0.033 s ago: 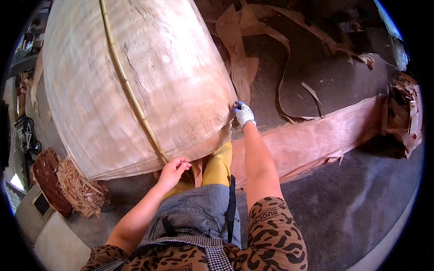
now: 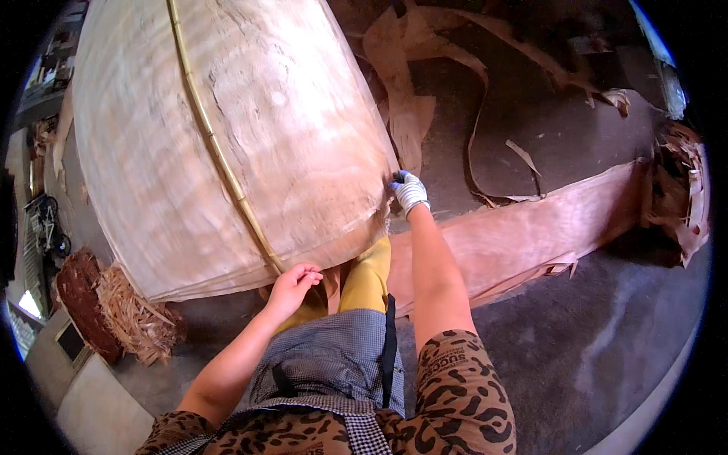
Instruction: The person measures, cuts, and sorts thin sheets of wood veneer using a measuring stick and a handheld blade in a factory environment.
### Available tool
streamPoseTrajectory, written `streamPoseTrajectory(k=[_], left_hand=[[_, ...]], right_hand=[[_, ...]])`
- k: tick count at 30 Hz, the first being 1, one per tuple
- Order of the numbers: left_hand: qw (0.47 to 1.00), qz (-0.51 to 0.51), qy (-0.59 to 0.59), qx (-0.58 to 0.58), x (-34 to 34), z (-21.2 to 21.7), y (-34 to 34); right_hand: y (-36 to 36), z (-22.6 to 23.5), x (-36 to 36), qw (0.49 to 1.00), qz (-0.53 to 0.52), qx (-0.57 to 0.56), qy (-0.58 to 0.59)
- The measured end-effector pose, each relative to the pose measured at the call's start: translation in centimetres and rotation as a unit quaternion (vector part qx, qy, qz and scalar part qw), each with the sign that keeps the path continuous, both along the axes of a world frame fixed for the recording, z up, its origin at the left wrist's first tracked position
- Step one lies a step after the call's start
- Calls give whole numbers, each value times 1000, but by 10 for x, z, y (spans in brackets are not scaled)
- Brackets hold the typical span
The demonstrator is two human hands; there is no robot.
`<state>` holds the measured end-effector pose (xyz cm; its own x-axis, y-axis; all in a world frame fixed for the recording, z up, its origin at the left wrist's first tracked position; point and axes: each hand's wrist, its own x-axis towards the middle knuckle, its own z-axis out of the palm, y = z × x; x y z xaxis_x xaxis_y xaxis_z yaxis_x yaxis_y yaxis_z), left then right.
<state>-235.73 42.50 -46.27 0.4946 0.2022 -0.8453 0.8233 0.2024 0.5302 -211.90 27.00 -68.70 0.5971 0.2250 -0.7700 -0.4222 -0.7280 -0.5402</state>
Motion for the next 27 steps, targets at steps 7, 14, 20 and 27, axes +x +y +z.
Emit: streamPoseTrajectory(k=[7,14,20,27], left_hand=[[999,-41,-10,18,5,-6,-5],[997,21,-54,-49,72,3,6],[972,21,-54,229,84,-5,30],[964,28,-104,244,18,13,84]], right_hand=[[1,45,-2,974,89,-91,-189],[7,124,-3,993,102,56,-9],[59,229,-70,932,-46,295,207],[62,177,-100,967,-155,154,133]])
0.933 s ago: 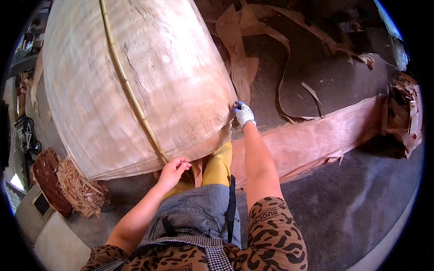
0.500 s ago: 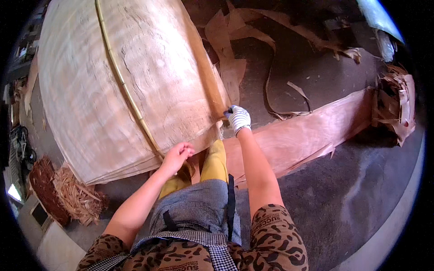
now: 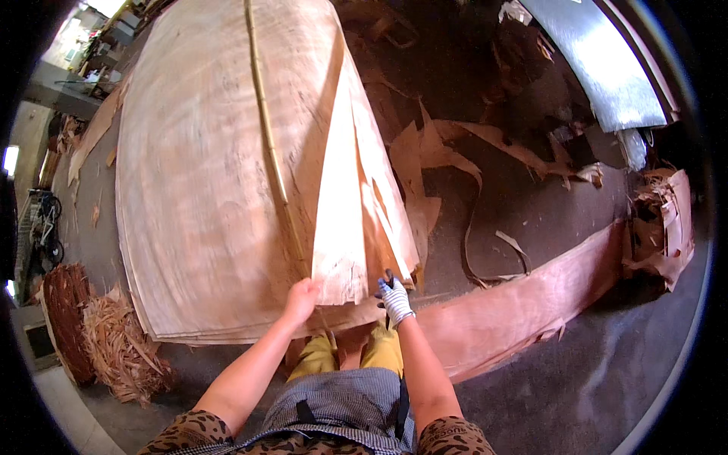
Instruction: The person measures, cuts, and sorts thin sheets of wood veneer using a measuring stick and a handheld blade in a factory environment.
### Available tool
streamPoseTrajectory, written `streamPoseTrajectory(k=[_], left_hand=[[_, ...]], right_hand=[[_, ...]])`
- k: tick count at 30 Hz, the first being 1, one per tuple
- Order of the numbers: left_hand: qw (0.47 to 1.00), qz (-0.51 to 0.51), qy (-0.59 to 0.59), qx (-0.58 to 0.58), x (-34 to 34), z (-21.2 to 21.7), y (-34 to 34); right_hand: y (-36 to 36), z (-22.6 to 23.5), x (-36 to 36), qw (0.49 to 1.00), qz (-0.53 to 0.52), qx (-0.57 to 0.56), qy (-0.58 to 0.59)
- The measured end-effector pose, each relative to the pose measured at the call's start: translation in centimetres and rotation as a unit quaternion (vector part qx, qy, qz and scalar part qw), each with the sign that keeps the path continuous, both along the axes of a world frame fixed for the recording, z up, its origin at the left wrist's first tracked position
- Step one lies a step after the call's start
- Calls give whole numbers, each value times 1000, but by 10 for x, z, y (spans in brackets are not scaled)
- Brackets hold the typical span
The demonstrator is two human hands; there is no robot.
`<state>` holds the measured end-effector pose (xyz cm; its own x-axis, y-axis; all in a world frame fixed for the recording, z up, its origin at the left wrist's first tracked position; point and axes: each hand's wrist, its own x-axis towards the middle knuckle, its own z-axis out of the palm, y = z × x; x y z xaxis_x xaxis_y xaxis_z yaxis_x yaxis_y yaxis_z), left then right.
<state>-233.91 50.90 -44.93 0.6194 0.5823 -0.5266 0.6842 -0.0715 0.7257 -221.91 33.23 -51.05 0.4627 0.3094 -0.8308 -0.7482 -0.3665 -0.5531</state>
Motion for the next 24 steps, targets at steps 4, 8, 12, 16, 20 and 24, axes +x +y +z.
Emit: streamPoseTrajectory(k=[4,8,12,16,20,24], left_hand=[[992,51,-23,-116,-10,6,11],[947,216,-181,-155,-48,27,44],[955,233,-70,-169,-125,38,104],[950,279,-19,-140,-210,28,154],[953,289,7,-91,-269,33,185],[942,322,-7,-96,-315,31,196]], right_hand=[[27,-9,-6,997,-42,-54,18],[11,-21,-42,998,-17,-54,11],[10,-54,-119,889,403,154,-152],[77,-23,-186,873,470,61,-117],[110,-5,-249,815,488,63,-305],[81,-15,-232,837,488,-109,-223]])
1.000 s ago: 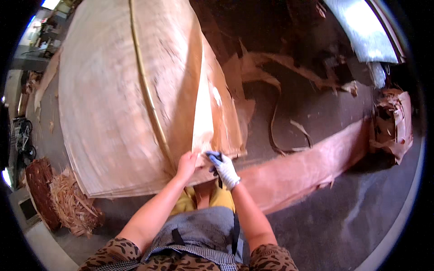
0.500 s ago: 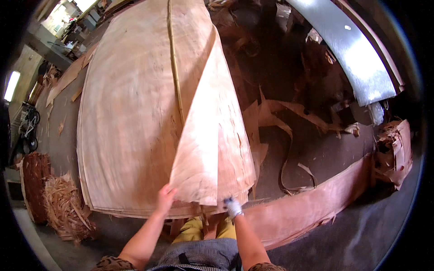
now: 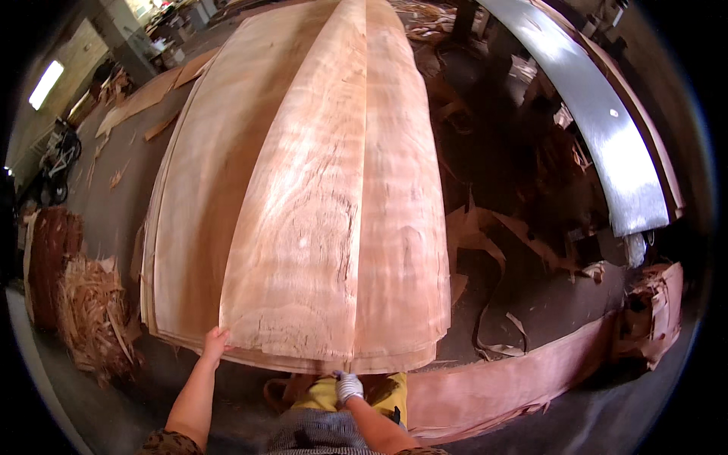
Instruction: The person measures, cuts, and sorts thin sheets of wood veneer using a measuring stick and a handheld blade in a factory environment.
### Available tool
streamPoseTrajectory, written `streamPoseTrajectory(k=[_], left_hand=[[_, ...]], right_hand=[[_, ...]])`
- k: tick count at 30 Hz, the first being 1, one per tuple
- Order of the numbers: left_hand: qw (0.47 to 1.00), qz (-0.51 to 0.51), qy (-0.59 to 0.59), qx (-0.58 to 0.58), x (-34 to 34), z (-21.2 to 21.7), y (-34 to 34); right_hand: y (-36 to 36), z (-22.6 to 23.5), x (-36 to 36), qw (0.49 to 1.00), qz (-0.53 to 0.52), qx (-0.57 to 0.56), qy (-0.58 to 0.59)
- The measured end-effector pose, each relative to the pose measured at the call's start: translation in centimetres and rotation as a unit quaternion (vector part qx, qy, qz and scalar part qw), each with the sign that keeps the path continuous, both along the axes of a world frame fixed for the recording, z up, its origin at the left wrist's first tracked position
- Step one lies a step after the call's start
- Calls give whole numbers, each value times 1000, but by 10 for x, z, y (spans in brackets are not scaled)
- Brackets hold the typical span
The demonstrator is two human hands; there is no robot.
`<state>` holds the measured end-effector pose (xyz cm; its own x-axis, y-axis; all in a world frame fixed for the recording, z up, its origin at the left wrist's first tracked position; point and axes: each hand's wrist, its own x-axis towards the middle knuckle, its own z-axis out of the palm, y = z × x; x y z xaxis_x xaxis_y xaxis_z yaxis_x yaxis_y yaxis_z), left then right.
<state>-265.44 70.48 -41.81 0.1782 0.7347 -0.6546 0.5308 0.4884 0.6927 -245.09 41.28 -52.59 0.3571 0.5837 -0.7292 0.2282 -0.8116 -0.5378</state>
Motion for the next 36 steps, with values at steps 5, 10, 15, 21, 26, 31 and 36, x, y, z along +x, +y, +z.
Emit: streamPoseTrajectory(k=[5,10,15,21,26,31,36], left_hand=[[997,30,-16,-65,-24,-28,-22],[990,4,-31,-140,-17,-21,-53],[894,-15,-187,-407,-30,0,-67],[786,432,-417,-147,-50,0,-46],[823,398,-372,-161,-46,3,-71],[872,336,-307,-180,-39,-15,-120],[892,299,-255,-226,13,-47,-175]], right_hand=[[-16,46,33,968,-23,188,-162],[18,155,55,887,-357,211,200],[58,310,60,867,-391,228,206],[-17,303,138,874,-426,179,152],[-26,317,153,834,-481,225,151],[-77,322,166,818,-494,245,167],[-168,330,209,790,-515,273,190]])
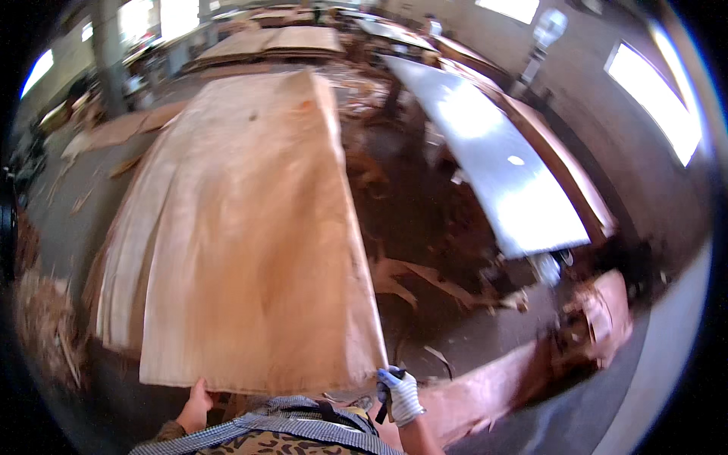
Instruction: The person measures, cuts, and sorts thin sheets of wood veneer using a measuring stick and a handheld blade in a factory environment.
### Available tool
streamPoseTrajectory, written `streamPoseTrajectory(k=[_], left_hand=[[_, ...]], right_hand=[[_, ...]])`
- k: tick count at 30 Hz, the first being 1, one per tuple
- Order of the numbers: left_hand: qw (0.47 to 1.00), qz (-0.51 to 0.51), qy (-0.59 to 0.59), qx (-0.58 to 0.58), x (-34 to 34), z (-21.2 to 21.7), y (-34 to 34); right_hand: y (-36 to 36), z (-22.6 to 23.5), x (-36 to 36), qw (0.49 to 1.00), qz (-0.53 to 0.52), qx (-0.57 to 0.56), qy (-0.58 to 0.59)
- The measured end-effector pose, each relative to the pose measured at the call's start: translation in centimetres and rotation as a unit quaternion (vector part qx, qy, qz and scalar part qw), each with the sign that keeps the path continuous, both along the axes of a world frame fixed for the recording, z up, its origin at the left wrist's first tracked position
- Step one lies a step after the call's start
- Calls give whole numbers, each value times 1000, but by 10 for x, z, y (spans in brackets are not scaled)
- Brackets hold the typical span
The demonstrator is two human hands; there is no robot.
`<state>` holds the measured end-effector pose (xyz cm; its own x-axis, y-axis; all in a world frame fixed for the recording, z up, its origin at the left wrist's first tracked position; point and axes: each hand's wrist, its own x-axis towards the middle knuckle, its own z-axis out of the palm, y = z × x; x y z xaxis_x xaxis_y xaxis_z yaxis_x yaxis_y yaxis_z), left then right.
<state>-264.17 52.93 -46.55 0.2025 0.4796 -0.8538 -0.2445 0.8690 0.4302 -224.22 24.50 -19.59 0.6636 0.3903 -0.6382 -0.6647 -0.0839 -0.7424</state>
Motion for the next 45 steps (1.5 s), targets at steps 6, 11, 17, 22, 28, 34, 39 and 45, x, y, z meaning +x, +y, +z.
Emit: streamPoseTrajectory(k=[6,11,17,22,28,34,39,45], left_hand=[[991,-22,-95,-95,101,-18,-83],[988,-134,10,-80,225,-10,-124],[969,-240,34,-40,372,10,-155],[967,-253,24,-26,518,47,-183],[962,-272,-28,-8,679,55,-228],[958,-279,-64,-12,821,119,-298],[960,-223,-163,40,900,140,-356],[973,-112,-182,84,1001,215,-470]], right_hand=[[-129,23,91,998,13,-25,-58],[-207,47,166,993,-21,-44,-111],[-291,45,270,987,-78,-33,-135],[-320,60,385,977,-103,-61,-174],[-370,77,554,968,-86,-87,-218],[-447,105,685,942,-95,-146,-285],[-493,94,816,936,-76,-126,-321],[-550,85,934,936,-66,-128,-320]])
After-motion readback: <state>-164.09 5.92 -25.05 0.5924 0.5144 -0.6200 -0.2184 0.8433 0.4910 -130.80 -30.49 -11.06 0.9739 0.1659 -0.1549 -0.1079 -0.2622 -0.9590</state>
